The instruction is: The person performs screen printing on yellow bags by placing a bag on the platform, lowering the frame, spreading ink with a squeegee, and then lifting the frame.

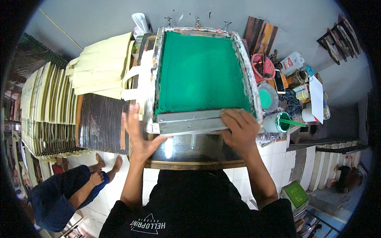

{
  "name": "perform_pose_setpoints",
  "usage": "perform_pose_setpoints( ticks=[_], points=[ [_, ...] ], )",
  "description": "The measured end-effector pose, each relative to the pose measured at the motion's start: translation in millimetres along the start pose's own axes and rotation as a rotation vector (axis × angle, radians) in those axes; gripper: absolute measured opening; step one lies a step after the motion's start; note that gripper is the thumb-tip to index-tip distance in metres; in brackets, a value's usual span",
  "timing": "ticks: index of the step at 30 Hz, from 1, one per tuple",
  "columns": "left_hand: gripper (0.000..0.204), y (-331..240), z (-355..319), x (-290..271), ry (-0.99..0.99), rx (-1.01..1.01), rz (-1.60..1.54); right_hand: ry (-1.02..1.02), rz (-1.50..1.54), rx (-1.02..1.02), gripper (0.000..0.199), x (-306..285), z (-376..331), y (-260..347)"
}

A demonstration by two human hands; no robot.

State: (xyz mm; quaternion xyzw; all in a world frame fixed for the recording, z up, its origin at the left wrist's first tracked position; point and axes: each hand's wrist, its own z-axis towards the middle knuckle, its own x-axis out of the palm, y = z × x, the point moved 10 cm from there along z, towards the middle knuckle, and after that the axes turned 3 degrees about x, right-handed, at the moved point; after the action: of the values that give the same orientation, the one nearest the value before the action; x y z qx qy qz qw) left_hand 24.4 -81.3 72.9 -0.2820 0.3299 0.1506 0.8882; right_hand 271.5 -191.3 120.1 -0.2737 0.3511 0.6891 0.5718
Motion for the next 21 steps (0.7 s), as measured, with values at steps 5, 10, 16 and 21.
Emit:
perform_pose_setpoints(
  ticks=[5, 10, 16, 21],
  points=[
    [0.118, -8, 79, -43, -0.387, -0.032, -0.414, -0.303, -0.218, -0.088, 0.020, -83, 98, 1],
    [0.065, 100, 71, 39, 0.187, -0.332, 0.191, -0.286, -0.202, 0.065, 0.030, -128, 197, -15],
    [0.050, 135, 61, 76, 0.569, -0.566, 0.227, -0.213, -0.237, 0.194, 0.037, -145, 261, -44],
    [0.046, 162, 41, 34, 0.271, -0.729, -0.040, -0.288, -0.208, 0.090, 0.037, -147, 290, -45]
  ],
)
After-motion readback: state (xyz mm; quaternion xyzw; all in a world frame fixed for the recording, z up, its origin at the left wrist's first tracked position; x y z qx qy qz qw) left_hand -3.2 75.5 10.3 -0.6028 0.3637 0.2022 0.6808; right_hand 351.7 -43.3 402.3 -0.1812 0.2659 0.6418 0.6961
